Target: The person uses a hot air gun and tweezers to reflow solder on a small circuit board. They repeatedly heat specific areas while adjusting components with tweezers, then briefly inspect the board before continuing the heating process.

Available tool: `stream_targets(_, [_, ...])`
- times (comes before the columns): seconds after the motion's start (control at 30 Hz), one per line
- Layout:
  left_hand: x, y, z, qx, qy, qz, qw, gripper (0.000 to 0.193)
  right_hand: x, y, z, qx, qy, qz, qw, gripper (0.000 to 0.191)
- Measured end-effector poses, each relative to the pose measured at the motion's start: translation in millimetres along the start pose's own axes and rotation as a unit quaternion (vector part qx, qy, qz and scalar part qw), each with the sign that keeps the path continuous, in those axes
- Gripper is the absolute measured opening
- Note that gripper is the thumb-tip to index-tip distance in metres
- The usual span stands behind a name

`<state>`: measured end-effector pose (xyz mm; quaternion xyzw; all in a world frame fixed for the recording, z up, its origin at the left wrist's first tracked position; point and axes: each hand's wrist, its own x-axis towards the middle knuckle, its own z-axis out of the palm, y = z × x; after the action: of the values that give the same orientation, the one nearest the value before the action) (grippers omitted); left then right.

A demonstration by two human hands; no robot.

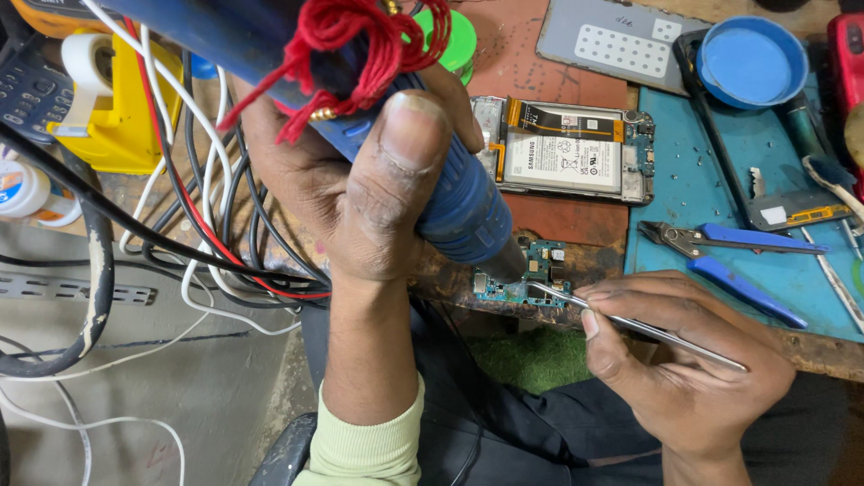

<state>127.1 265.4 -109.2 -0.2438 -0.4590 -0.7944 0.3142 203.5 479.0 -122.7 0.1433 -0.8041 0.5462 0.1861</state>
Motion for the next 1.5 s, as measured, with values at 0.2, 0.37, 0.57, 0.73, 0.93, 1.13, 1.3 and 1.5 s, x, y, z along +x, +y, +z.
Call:
stream_targets(0.2, [7.6,2.6,-2.3,-0.002,0.001,0.027,1.000,0.041,3.0,-2.4,2.3,-0.022,-0.009,-0.014,1.000,0.023])
stream_targets(0.37, [13.0,6.2,-4.8,0.048,0.014,0.061,0.997,0.042,2.9,-3.1,6.4,-0.028,-0.004,-0.018,0.999,0.023])
stream_targets(0.57, [15.1,4.5,-2.9,0.030,0.021,0.070,0.997,0.044,1.2,0.7,4.9,-0.031,-0.010,-0.029,0.999,0.023])
stream_targets(0.73, [12.3,9.2,-3.3,0.037,0.011,0.058,0.998,0.042,-1.7,5.5,2.9,-0.029,-0.012,-0.038,0.999,0.021])
stream_targets(0.93, [4.9,11.2,-2.5,0.035,0.000,0.034,0.999,0.038,-2.7,7.9,1.0,-0.016,-0.018,-0.053,0.998,0.022])
stream_targets(1.13, [3.5,11.0,-3.0,0.036,-0.014,0.028,0.999,0.036,-1.8,5.2,1.7,-0.017,-0.017,-0.053,0.998,0.021])
stream_targets(1.3, [1.5,8.7,-2.1,0.015,-0.004,0.017,1.000,0.037,-0.7,4.9,1.6,-0.018,-0.016,-0.061,0.998,0.020])
stream_targets(1.5, [1.1,5.7,-0.9,-0.010,0.001,0.013,1.000,0.042,-1.7,5.6,0.3,-0.022,-0.003,-0.060,0.998,0.019])
